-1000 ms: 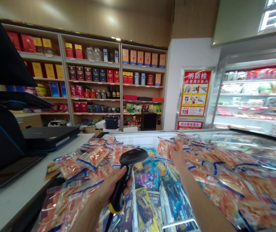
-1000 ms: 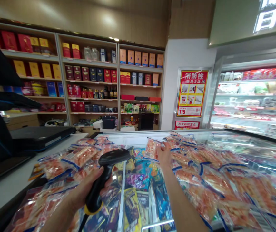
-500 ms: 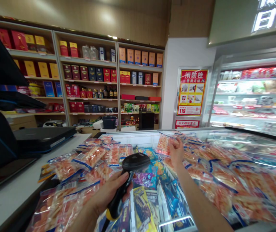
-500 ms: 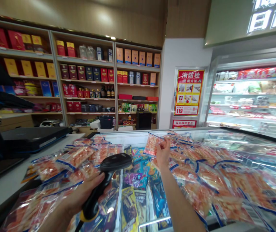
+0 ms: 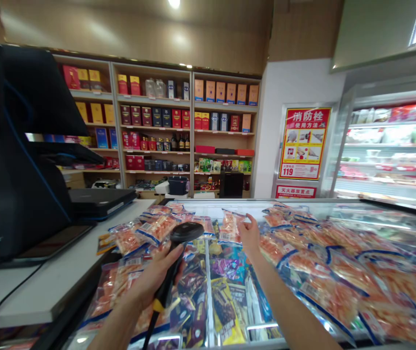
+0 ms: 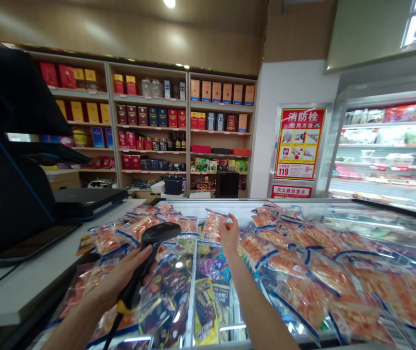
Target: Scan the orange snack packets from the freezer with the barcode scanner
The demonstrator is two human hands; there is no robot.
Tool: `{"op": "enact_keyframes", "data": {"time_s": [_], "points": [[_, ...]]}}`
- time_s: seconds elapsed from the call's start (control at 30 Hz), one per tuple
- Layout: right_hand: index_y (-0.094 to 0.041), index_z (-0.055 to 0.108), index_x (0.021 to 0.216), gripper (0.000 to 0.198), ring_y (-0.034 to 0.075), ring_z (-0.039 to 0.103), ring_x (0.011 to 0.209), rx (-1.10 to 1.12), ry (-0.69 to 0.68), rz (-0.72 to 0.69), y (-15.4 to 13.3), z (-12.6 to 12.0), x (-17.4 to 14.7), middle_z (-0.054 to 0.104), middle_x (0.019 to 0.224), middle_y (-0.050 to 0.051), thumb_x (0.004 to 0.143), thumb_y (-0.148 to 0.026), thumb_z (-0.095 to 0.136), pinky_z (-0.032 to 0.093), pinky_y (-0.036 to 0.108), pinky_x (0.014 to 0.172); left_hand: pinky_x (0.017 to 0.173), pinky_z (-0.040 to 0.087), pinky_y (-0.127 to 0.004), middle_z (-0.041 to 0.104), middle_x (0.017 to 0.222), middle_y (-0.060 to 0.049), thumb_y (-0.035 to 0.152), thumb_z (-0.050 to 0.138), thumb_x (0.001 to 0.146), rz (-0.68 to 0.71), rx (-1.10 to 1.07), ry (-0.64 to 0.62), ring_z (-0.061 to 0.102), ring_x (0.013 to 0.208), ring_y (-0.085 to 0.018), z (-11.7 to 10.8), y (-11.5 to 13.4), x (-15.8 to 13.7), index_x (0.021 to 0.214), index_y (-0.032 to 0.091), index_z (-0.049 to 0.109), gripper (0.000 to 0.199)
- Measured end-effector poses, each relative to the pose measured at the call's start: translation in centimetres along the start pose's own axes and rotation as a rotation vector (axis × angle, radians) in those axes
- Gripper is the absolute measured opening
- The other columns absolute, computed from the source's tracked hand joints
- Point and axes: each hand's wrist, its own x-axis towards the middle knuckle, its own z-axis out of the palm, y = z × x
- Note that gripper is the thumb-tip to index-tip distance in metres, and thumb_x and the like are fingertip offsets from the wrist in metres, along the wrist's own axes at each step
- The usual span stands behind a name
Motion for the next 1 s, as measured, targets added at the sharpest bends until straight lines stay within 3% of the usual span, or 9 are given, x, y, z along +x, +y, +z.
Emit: {"op": "enact_keyframes", "data": {"time_s": [0.13, 0.27, 0.33, 0.43, 0.53, 0.7, 0.83, 1.0], "points": [[-0.014, 0.046, 0.109, 0.05, 0.009, 0.047, 0.046, -0.074, -0.103, 0.05, 0.5, 4.0, -2.2, 0.05, 0.054, -0.005, 0.065, -0.037, 0.05, 0.039, 0.021, 0.045, 0.035, 0.033, -0.017, 0.051, 0.05, 0.004, 0.046, 0.056, 0.065, -0.005, -0.007, 0.092, 0.044, 0.037, -0.007, -1.9, 0.0, -1.0, 0.068, 0.017, 0.047, 0.031], [-0.012, 0.05, 0.109, 0.043, 0.017, 0.056, 0.074, -0.448, -0.271, -0.062, 0.8, 6.2, -4.0, 0.06, 0.075, 0.006, 0.072, -0.031, 0.044, 0.043, 0.03, 0.068, 0.035, 0.034, -0.017, 0.049, 0.047, 0.004, 0.046, 0.055, 0.066, -0.008, 0.016, 0.183, 0.044, 0.036, -0.007, -3.1, 0.0, -1.9, 0.063, 0.015, 0.047, 0.032], [-0.013, 0.048, 0.114, 0.046, 0.023, 0.048, 0.099, -0.679, -0.358, -0.165, 0.7, 6.5, -5.0, 0.054, 0.105, 0.013, 0.072, -0.031, 0.045, 0.038, 0.035, 0.082, 0.033, 0.033, -0.016, 0.048, 0.045, 0.003, 0.046, 0.054, 0.067, -0.008, 0.034, 0.209, 0.043, 0.036, -0.006, -3.2, 0.2, -2.3, 0.06, 0.015, 0.046, 0.033], [-0.022, 0.035, 0.125, 0.054, 0.029, 0.024, 0.121, -0.976, -0.436, -0.276, 0.3, 6.2, -6.6, 0.025, 0.135, 0.011, 0.075, -0.037, 0.044, 0.025, 0.046, 0.092, 0.032, 0.032, -0.016, 0.05, 0.047, 0.003, 0.046, 0.055, 0.066, -0.012, 0.029, 0.197, 0.044, 0.037, -0.006, -3.1, 0.0, -2.6, 0.06, 0.015, 0.047, 0.033], [-0.029, 0.029, 0.128, 0.05, 0.028, 0.012, 0.125, -1.089, -0.549, -0.347, -0.1, 6.1, -8.0, 0.014, 0.139, 0.005, 0.081, -0.044, 0.03, 0.017, 0.05, 0.095, 0.035, 0.034, -0.016, 0.052, 0.051, 0.002, 0.047, 0.055, 0.066, -0.02, -0.001, 0.13, 0.045, 0.038, -0.006, -2.6, -0.4, -2.3, 0.065, 0.015, 0.048, 0.033], [-0.03, 0.032, 0.126, 0.05, 0.028, 0.013, 0.125, -1.097, -0.587, -0.312, -0.2, 6.5, -8.4, 0.017, 0.139, 0.004, 0.081, -0.05, 0.022, 0.018, 0.051, 0.094, 0.035, 0.034, -0.016, 0.05, 0.048, 0.003, 0.048, 0.054, 0.066, -0.043, 0.033, 0.089, 0.044, 0.038, -0.006, -1.0, -0.6, -1.9, 0.064, 0.015, 0.047, 0.034], [-0.026, 0.027, 0.129, 0.053, 0.027, 0.017, 0.124, -1.112, -0.514, -0.25, -0.6, 4.4, -6.6, 0.021, 0.137, 0.007, 0.082, -0.049, 0.02, 0.02, 0.051, 0.093, 0.035, 0.034, -0.016, 0.05, 0.048, 0.004, 0.047, 0.055, 0.066, -0.071, 0.026, 0.071, 0.043, 0.037, -0.006, 0.2, -0.6, -1.6, 0.066, 0.016, 0.046, 0.032], [-0.016, 0.039, 0.122, 0.049, 0.03, 0.024, 0.12, -1.283, -0.275, -0.13, -1.9, -3.4, -1.8, 0.031, 0.131, 0.014, 0.08, -0.041, 0.032, 0.024, 0.048, 0.091, 0.038, 0.035, -0.017, 0.052, 0.051, 0.002, 0.049, 0.053, 0.067, -0.046, 0.029, -0.031, 0.045, 0.04, -0.006, 1.1, -1.5, -0.7, 0.066, 0.016, 0.047, 0.033]]}}
